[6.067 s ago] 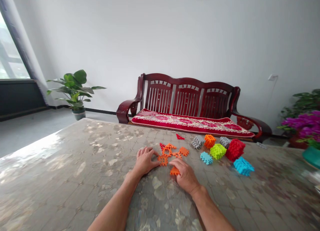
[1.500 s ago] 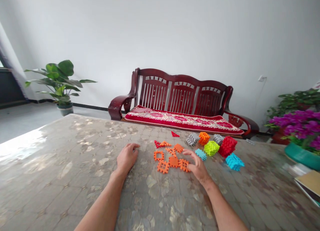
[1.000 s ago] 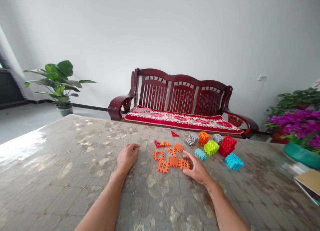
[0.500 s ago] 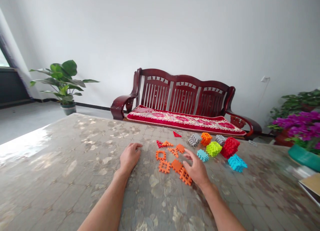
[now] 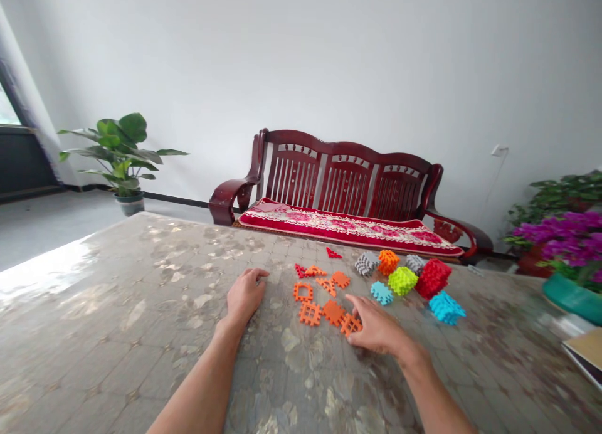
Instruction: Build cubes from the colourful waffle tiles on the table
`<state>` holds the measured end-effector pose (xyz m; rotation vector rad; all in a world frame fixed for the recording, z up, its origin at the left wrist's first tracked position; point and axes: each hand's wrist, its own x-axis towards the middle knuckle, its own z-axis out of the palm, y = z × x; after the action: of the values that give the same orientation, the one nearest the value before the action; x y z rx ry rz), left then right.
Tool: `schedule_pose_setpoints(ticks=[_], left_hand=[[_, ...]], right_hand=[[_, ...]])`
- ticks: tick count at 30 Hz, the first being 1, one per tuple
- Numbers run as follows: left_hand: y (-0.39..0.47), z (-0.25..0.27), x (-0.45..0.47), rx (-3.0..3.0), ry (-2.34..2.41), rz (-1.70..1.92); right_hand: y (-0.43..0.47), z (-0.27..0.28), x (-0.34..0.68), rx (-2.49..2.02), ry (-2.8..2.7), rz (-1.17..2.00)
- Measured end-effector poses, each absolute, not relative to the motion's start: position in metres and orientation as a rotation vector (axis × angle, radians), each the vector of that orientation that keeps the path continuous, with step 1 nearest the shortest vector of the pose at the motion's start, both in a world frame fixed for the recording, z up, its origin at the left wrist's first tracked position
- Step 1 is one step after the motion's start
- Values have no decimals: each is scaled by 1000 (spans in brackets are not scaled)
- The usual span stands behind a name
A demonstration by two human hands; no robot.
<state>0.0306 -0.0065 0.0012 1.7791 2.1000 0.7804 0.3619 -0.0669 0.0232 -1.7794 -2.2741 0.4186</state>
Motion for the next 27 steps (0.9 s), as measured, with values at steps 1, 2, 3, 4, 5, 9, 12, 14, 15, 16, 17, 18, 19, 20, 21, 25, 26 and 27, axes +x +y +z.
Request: schedule_pose_setpoints(ticks=[1,2,3,4,5,9,12,14,15,16,17,18,19,20,21,25,26,27], left_hand=[[-6,1,31,1779,2099,783],[-6,1,31,1777,2097,785],[-6,1,31,1774,2095,787],[-7,1,31,1772,2094,788],[-7,1,31,1770,2094,787],[-8,3,32,1764,2102,772],[-8,3,32,1755,2105,769],[-8,3,32,1757,2100,778],[-8,3,32,1761,2095,785],[-8,3,33,1765,2091,793],[-8,2,33,1770,2089,799],[-8,2,32,1773,2088,802],[-8,1,32,1773,2089,802],[-8,1,32,1773,2091,800],[-8,1,32,1771,2092,797],[-8,2,32,1765,2097,798],[-8,2,33,1764,2099,796],[-8,2,33,1761,2101,792]], right_hand=[[-68,24,360,-1813,-2281,381],[-68,24,358,-1837,-2286,341],[-68,23,356,-1852,-2294,307],[-68,22,356,-1856,-2302,277],[-68,20,355,-1854,-2306,252],[-62,8,359,-1826,-2244,152],[-57,7,361,-1815,-2172,125],[-56,12,358,-1806,-2121,159],[-56,17,354,-1793,-2097,192],[-57,22,349,-1772,-2077,232],[-57,27,342,-1746,-2061,276],[-58,32,334,-1717,-2056,318],[-60,36,325,-1687,-2060,353],[-61,39,316,-1654,-2073,379],[-62,41,307,-1619,-2092,395],[-63,35,277,-1534,-2198,384],[-63,32,273,-1527,-2231,361],[-63,29,269,-1526,-2261,332]])
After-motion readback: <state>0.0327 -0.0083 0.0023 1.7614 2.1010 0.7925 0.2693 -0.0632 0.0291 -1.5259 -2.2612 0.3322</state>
